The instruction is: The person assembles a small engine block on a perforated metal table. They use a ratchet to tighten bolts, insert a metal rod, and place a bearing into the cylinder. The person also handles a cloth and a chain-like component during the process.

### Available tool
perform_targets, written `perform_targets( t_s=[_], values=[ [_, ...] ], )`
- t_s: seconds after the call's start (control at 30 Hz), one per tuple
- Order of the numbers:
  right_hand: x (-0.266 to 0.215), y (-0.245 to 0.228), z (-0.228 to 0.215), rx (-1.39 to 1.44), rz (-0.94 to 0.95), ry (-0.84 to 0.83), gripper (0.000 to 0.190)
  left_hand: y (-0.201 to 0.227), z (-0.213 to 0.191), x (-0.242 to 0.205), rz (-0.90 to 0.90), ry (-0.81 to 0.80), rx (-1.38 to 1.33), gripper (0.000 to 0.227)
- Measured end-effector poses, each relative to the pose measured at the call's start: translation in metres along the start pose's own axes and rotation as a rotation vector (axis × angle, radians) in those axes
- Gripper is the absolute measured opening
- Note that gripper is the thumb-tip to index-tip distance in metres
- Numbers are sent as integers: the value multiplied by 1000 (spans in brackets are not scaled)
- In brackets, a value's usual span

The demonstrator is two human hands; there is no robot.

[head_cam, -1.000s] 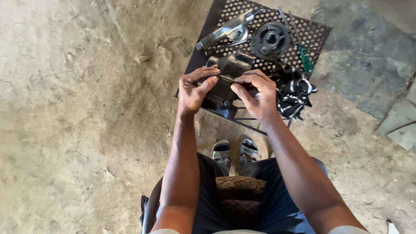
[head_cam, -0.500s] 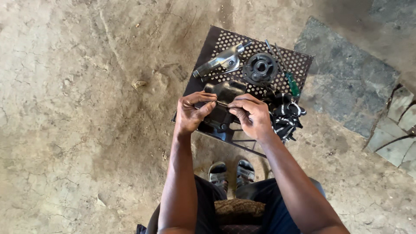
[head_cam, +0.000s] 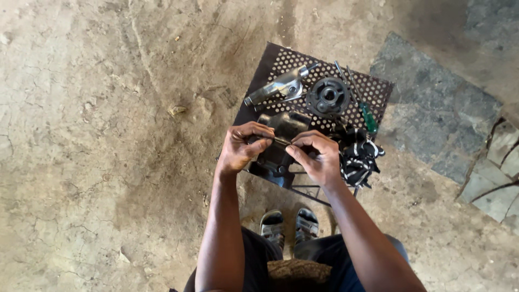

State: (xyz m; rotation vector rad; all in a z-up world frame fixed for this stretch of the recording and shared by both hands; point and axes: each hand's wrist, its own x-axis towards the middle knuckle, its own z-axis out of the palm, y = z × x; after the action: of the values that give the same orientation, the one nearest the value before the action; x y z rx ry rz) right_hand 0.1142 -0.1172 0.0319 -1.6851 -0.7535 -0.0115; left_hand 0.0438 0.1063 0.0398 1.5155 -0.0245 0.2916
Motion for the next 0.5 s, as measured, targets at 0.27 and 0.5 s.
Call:
perform_targets(
  t_s=[0.27, 0.5],
  values=[
    [-1, 0, 1, 108, 27, -11, 11, 4, 5, 0, -157, 90, -73, 11],
    [-3, -1, 0, 93, 81, -14, 11, 1, 8, -1, -115, 87, -84, 13]
  ],
)
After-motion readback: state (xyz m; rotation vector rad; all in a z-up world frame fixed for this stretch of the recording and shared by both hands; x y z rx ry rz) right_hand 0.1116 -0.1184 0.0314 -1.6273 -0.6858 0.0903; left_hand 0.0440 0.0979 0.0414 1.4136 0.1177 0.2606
